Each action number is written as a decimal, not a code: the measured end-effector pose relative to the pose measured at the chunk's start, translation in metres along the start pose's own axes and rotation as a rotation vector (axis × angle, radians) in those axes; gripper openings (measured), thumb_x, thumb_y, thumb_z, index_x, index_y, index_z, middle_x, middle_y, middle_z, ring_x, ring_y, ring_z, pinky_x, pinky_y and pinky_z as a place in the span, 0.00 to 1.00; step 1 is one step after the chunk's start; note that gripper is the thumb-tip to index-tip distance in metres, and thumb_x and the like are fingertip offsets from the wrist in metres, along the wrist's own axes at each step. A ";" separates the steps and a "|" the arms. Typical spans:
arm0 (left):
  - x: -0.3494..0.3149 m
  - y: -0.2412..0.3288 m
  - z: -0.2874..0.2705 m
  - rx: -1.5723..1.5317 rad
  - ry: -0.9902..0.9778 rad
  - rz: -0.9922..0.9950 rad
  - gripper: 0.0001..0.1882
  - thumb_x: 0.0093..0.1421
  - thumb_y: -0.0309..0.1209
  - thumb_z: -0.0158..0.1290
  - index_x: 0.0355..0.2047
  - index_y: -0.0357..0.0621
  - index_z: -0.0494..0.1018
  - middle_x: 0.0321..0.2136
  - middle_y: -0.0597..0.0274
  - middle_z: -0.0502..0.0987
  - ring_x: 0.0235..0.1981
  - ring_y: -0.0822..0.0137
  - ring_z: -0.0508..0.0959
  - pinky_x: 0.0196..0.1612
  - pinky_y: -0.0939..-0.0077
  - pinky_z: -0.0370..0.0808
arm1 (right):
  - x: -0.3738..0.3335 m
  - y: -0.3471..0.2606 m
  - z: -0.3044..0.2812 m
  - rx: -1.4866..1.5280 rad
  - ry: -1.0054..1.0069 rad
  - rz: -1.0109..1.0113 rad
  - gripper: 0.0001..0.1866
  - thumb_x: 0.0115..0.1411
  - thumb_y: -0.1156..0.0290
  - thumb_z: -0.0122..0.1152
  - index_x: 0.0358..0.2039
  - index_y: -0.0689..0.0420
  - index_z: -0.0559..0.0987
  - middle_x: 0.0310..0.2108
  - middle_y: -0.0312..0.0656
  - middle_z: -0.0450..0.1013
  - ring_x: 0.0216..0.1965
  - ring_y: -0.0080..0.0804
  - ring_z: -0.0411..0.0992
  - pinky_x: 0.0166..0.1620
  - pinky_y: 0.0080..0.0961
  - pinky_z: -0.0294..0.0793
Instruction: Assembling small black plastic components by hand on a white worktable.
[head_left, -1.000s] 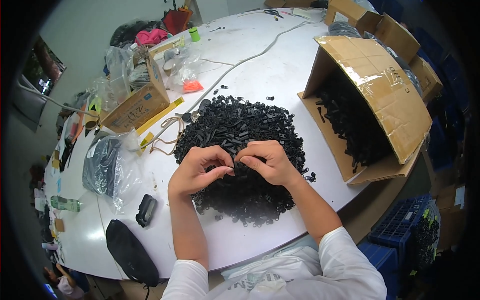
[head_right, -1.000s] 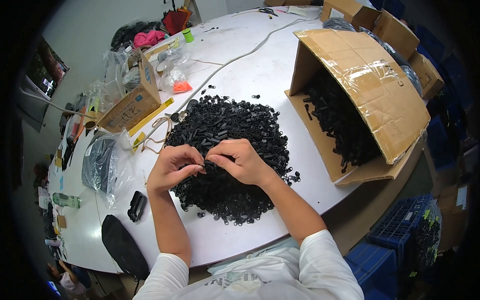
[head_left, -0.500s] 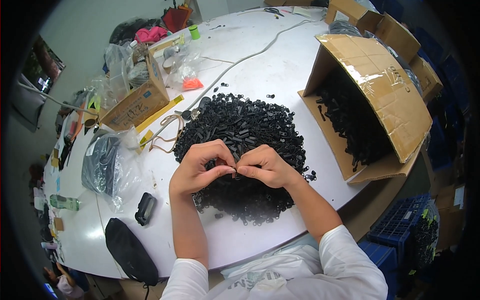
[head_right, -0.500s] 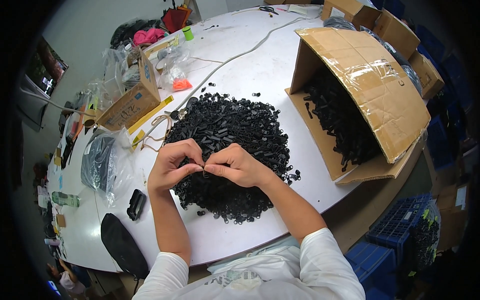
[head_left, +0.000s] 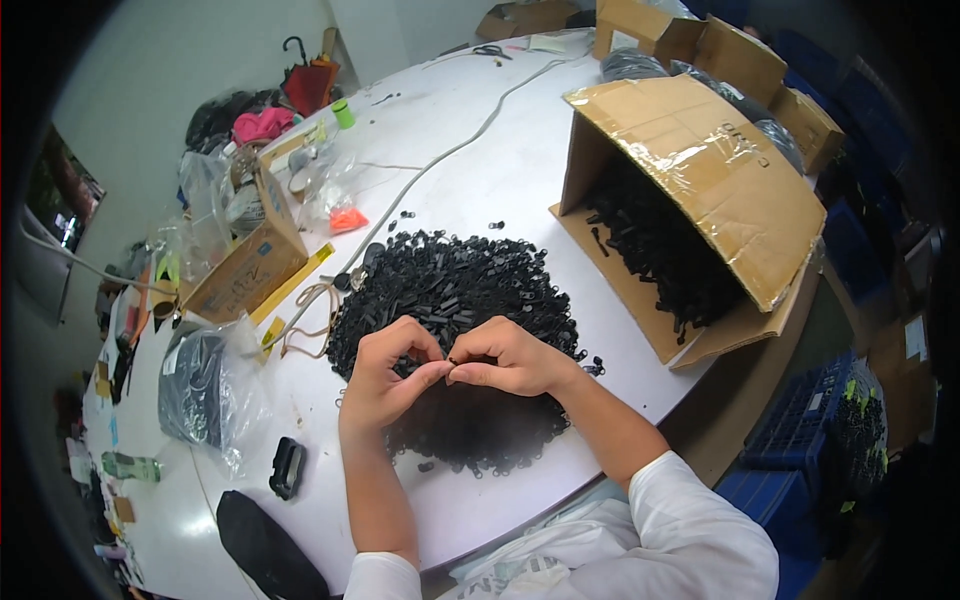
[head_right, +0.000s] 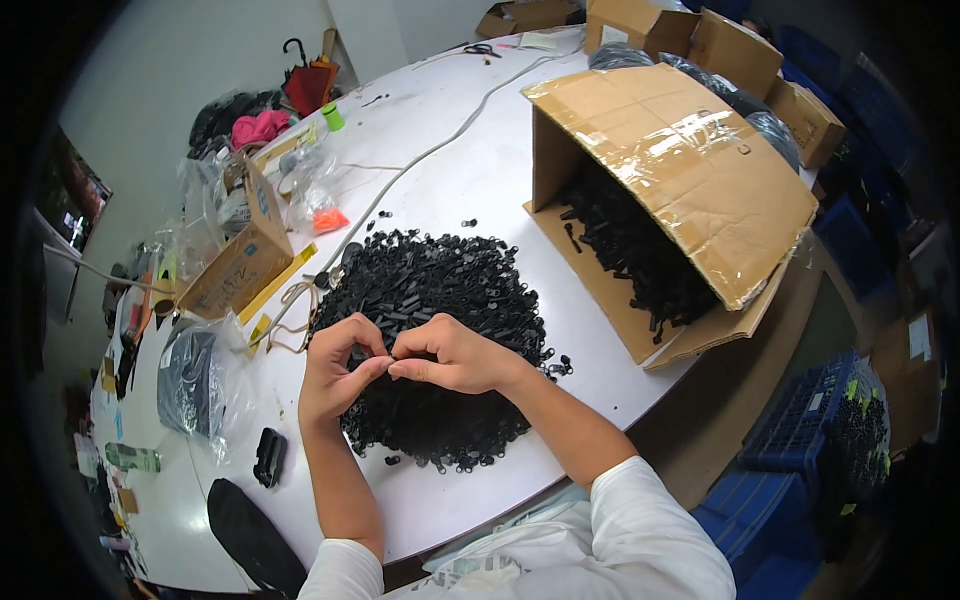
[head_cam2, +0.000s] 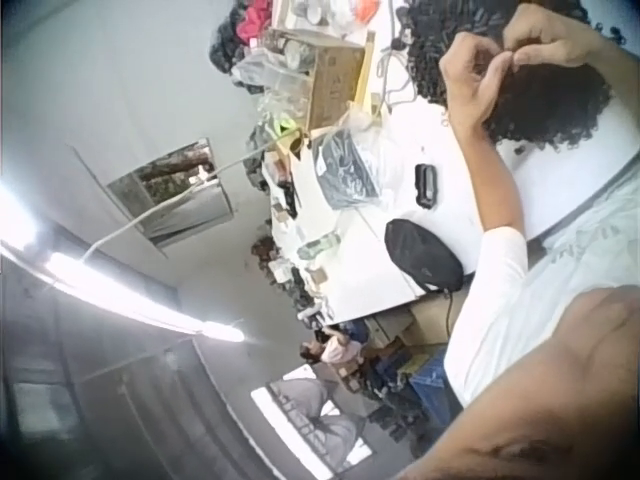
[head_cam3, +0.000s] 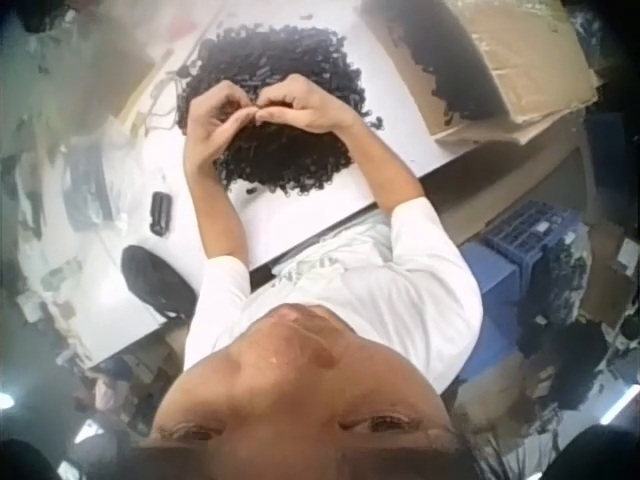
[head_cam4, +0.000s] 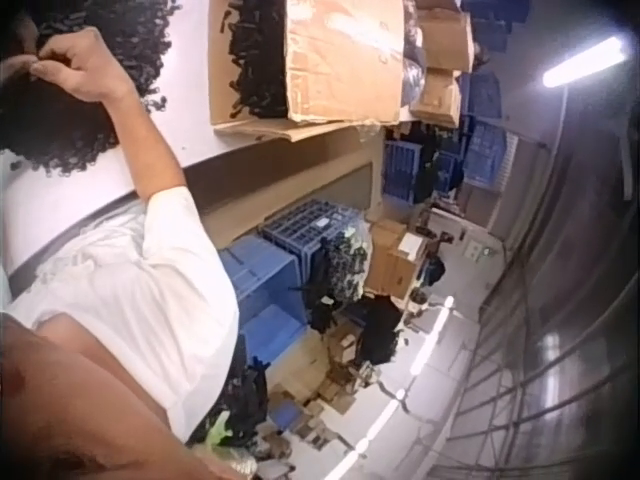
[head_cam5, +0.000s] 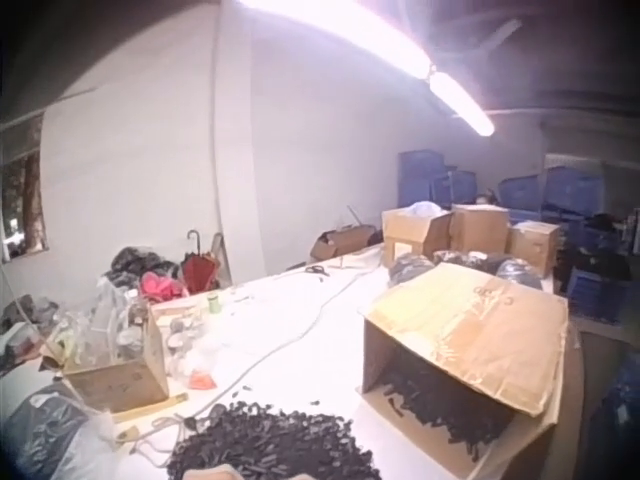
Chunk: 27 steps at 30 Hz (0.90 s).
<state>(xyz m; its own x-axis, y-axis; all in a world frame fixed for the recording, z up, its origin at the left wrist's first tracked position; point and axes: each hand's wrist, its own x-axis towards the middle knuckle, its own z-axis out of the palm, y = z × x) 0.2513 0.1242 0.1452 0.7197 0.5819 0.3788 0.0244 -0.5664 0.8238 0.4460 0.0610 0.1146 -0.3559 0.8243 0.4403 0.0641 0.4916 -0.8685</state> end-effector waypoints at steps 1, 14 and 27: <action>0.000 -0.002 0.002 0.040 0.007 -0.048 0.07 0.48 0.24 0.61 0.23 0.37 0.73 0.20 0.61 0.73 0.22 0.69 0.73 0.26 0.78 0.67 | -0.002 0.001 -0.001 -0.016 0.032 -0.002 0.08 0.57 0.71 0.59 0.28 0.63 0.78 0.21 0.41 0.72 0.20 0.30 0.69 0.25 0.25 0.64; 0.005 -0.011 0.019 -0.171 0.295 -0.303 0.15 0.59 0.26 0.50 0.15 0.36 0.68 0.12 0.69 0.69 0.14 0.80 0.63 0.18 0.82 0.59 | 0.006 0.007 0.008 -0.675 0.316 -0.285 0.08 0.46 0.72 0.68 0.23 0.59 0.76 0.15 0.39 0.65 0.17 0.36 0.65 0.19 0.30 0.63; 0.003 -0.018 0.017 -0.337 0.208 -0.144 0.05 0.57 0.22 0.54 0.32 0.33 0.78 0.27 0.62 0.78 0.29 0.77 0.76 0.32 0.85 0.72 | 0.008 0.004 0.026 -0.560 0.365 -0.161 0.06 0.46 0.77 0.66 0.22 0.61 0.75 0.15 0.39 0.66 0.15 0.34 0.64 0.19 0.28 0.63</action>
<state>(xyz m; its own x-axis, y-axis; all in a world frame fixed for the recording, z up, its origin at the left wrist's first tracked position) 0.2645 0.1265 0.1241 0.5693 0.7660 0.2986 -0.1385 -0.2686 0.9532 0.4195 0.0621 0.1086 -0.0709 0.7226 0.6876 0.5443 0.6057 -0.5805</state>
